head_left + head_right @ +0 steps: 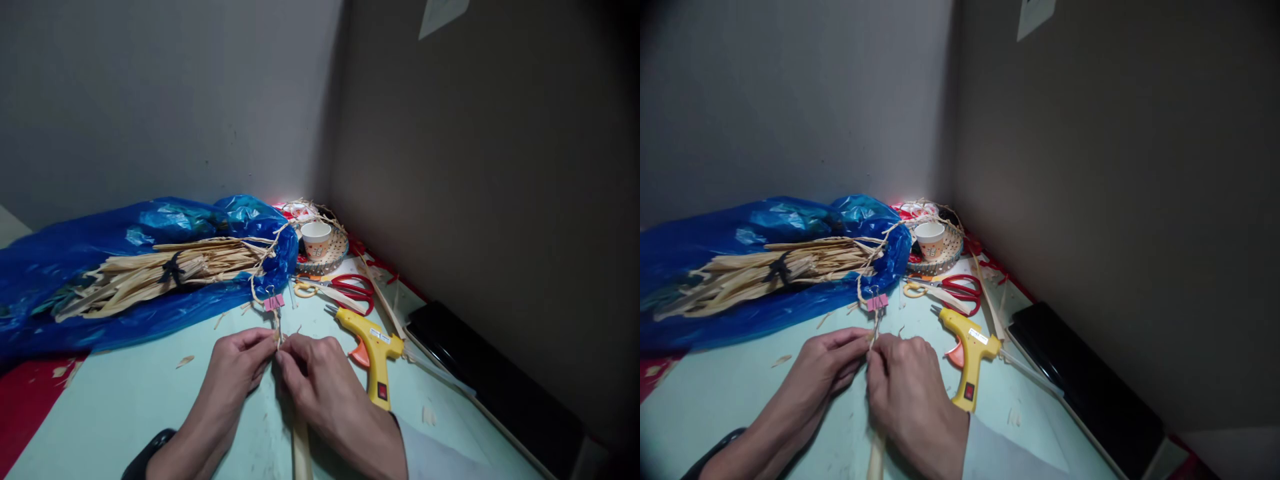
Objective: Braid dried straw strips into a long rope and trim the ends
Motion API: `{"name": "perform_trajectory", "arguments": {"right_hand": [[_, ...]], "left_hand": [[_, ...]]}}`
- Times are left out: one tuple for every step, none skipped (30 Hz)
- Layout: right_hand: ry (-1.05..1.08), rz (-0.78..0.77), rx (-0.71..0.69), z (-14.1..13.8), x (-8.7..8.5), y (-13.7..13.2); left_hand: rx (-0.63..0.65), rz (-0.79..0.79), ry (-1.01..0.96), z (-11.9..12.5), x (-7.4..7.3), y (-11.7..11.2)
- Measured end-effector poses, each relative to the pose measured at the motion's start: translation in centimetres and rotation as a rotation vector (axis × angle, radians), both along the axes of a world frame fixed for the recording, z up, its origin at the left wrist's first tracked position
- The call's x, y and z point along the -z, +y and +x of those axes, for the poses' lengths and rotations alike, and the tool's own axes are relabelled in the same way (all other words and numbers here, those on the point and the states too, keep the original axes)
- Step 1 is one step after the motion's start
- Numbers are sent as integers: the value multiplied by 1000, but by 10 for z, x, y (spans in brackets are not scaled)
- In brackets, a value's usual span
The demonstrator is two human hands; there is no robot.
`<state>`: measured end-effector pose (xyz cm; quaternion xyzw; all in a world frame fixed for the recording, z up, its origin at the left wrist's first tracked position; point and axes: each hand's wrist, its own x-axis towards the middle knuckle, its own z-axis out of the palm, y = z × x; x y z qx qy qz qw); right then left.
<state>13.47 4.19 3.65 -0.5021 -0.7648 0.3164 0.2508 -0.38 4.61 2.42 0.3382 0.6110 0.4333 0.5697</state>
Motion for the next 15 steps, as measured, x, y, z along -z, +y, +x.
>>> {"name": "perform_trajectory", "arguments": {"right_hand": [[-61, 39, 9, 0, 2, -1], [-117, 70, 15, 1, 4, -3], [-169, 96, 18, 1, 7, -4], [-220, 115, 17, 1, 9, -6], [-267, 129, 11, 0, 11, -7], [-304, 141, -4, -1, 13, -8], [-330, 154, -26, -1, 13, -9], [-345, 167, -51, -1, 13, -10], [-350, 180, -72, -1, 11, -10], [-343, 189, -95, 0, 9, -9], [-327, 196, -108, 1, 7, -7], [-303, 202, -106, 4, 3, -5], [-268, 211, -81, 6, 0, -1], [-225, 225, -37, 9, -3, 4], [-175, 240, 15, 12, -6, 8]], "left_hand": [[8, 7, -14, -1, 0, -1], [23, 22, -26, -2, 0, -2], [40, 40, -31, -3, 0, -3], [58, 56, -30, -4, 1, -4], [71, 68, -27, -6, 2, -5], [74, 77, -21, -6, 2, -6], [68, 82, -17, -7, 3, -6], [54, 85, -16, -7, 4, -6], [34, 86, -21, -7, 5, -6], [14, 82, -29, -7, 5, -6], [-6, 77, -40, -7, 5, -6], [-16, 71, -51, -7, 5, -6], [-21, 69, -63, -6, 6, -5], [-19, 71, -70, -6, 6, -5], [-12, 79, -73, -6, 5, -5]]}}
